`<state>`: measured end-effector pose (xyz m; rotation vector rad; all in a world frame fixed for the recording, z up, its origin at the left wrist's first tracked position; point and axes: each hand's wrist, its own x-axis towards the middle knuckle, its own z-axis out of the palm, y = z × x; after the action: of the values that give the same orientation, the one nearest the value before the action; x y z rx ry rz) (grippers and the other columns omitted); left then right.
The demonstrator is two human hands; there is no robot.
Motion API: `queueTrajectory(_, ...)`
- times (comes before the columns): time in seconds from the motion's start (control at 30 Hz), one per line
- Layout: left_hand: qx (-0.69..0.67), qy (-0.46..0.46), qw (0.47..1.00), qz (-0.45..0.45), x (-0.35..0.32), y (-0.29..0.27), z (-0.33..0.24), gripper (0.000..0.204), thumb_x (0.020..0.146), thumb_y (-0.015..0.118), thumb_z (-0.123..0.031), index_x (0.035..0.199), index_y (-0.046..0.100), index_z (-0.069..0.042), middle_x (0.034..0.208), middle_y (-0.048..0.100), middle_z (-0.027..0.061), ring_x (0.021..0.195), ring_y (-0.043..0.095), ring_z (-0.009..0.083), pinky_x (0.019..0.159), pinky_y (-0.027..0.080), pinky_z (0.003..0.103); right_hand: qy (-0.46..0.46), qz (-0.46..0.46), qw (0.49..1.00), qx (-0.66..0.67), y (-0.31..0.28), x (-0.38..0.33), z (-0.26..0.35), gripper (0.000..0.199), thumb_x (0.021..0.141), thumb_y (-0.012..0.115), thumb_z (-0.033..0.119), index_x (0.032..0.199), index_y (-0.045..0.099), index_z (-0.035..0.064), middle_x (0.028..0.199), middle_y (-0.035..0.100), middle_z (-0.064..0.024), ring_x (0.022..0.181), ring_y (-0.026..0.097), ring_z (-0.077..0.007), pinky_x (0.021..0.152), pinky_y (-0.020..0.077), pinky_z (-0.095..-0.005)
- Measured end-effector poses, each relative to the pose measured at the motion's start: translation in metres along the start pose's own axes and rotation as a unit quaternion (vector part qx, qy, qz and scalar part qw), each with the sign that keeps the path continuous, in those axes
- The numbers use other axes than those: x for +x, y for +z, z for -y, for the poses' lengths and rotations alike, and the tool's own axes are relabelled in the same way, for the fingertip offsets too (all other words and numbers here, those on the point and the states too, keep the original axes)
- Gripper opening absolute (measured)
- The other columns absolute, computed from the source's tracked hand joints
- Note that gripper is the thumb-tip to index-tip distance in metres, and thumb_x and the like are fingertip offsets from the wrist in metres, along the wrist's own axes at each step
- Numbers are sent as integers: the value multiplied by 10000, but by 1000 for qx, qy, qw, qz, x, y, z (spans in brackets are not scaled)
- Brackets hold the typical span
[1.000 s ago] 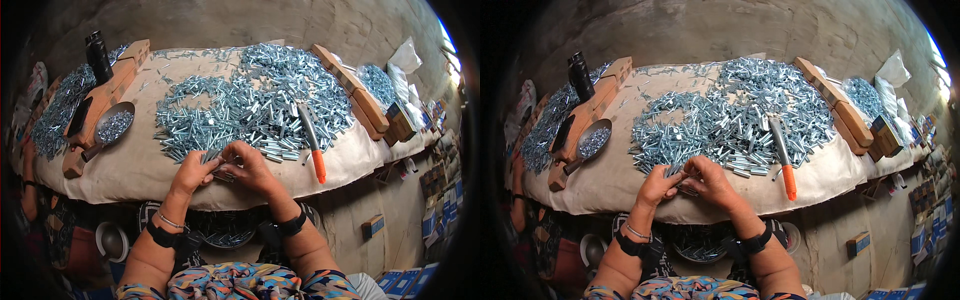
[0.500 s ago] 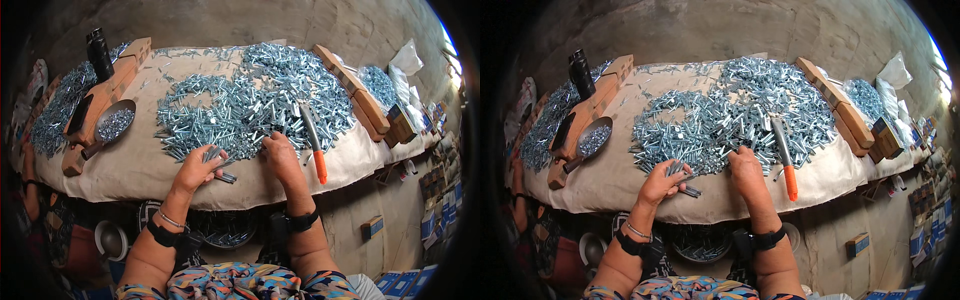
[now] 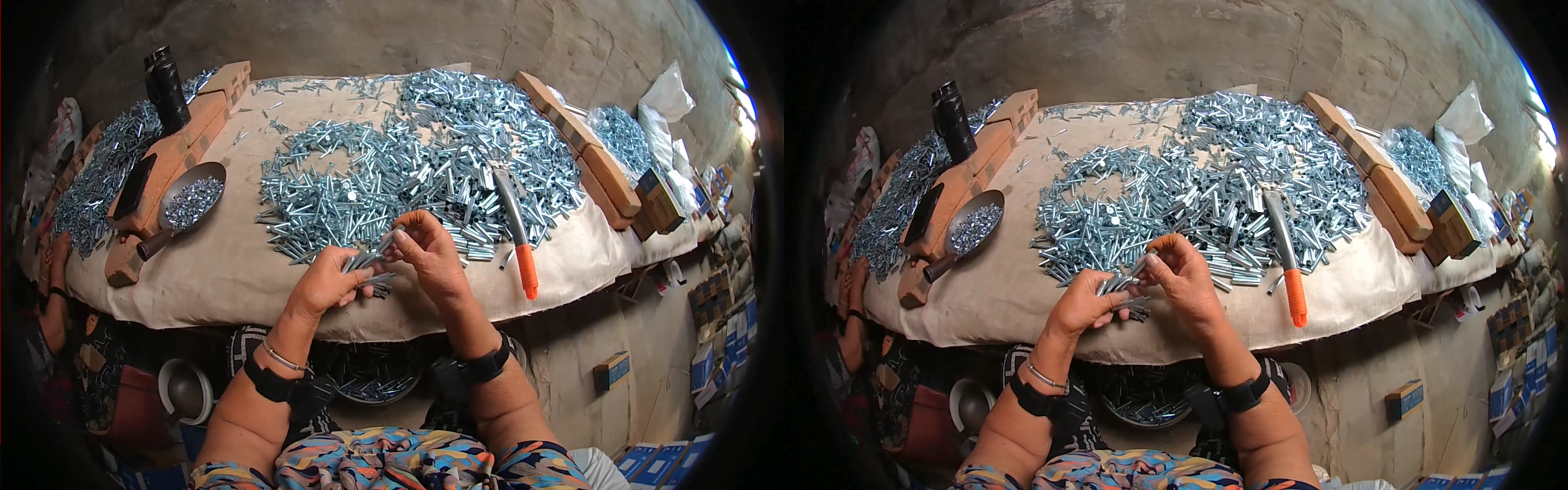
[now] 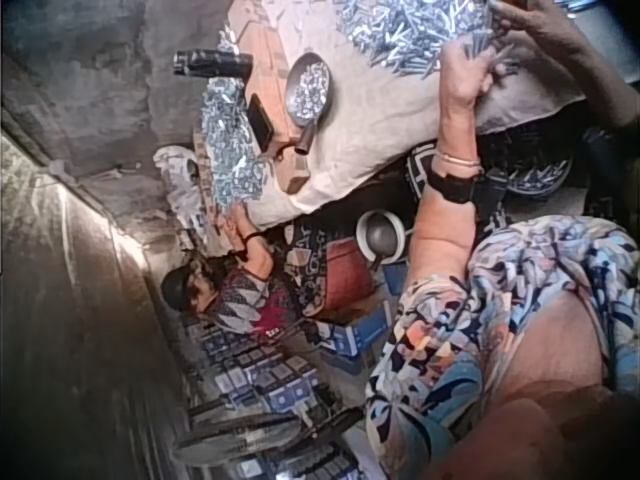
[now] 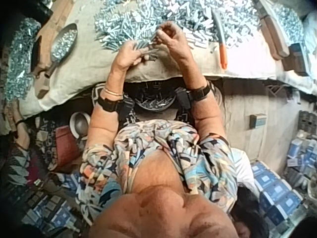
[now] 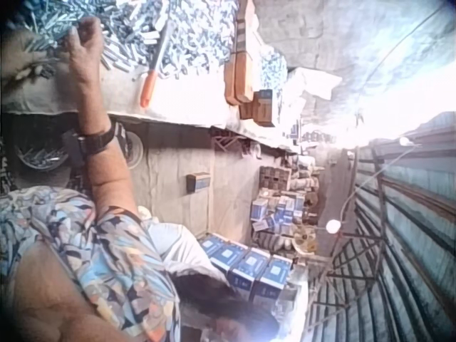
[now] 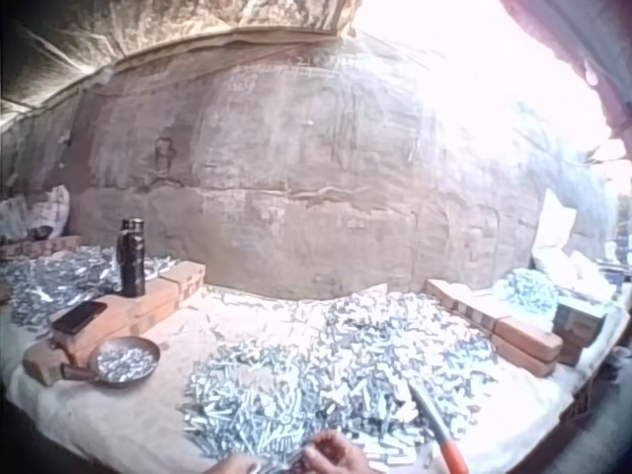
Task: The person is sorting and counting small metal bolts on a workstation.
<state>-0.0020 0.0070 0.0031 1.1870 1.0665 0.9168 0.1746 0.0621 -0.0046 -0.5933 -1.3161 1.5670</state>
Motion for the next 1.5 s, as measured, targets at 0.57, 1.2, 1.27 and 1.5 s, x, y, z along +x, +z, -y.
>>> queueTrajectory(0.57, -62, 28, 998, -3, 0, -1, 6, 152, 861, 546, -91, 929, 589, 37, 642, 588, 61, 403, 386, 17, 357, 286, 153, -10, 45, 998, -52, -3, -2, 2, 141, 852, 571, 25, 979, 513, 7, 818, 575, -25, 722, 565, -85, 653, 464, -223)
queueTrajectory(1.2, -226, 49, 971, -60, 3, -14, 11, 135, 883, 556, -115, 912, 541, 16, 671, 554, 55, 419, 379, 29, 366, 272, 147, -40, -35, 912, -406, -5, -2, 0, 137, 801, 633, 137, 801, 575, 13, 687, 568, -107, 577, 524, -173, 543, 424, -303)
queueTrajectory(1.27, -229, 62, 970, -58, 4, -15, 13, 136, 886, 550, -116, 907, 537, 18, 673, 554, 65, 419, 379, 33, 361, 267, 149, -149, -19, 794, -590, -5, -6, -4, 116, 764, 631, 124, 791, 570, 29, 751, 561, -142, 656, 565, -295, 602, 451, -373)
queueTrajectory(1.5, -212, 71, 972, -74, 5, -12, 12, 121, 887, 543, -103, 922, 515, 10, 686, 562, 72, 428, 387, 29, 359, 272, 151, -135, 23, 763, -632, 9, -11, -2, 119, 742, 562, 76, 841, 502, 49, 779, 522, -144, 763, 544, -349, 641, 444, -429)
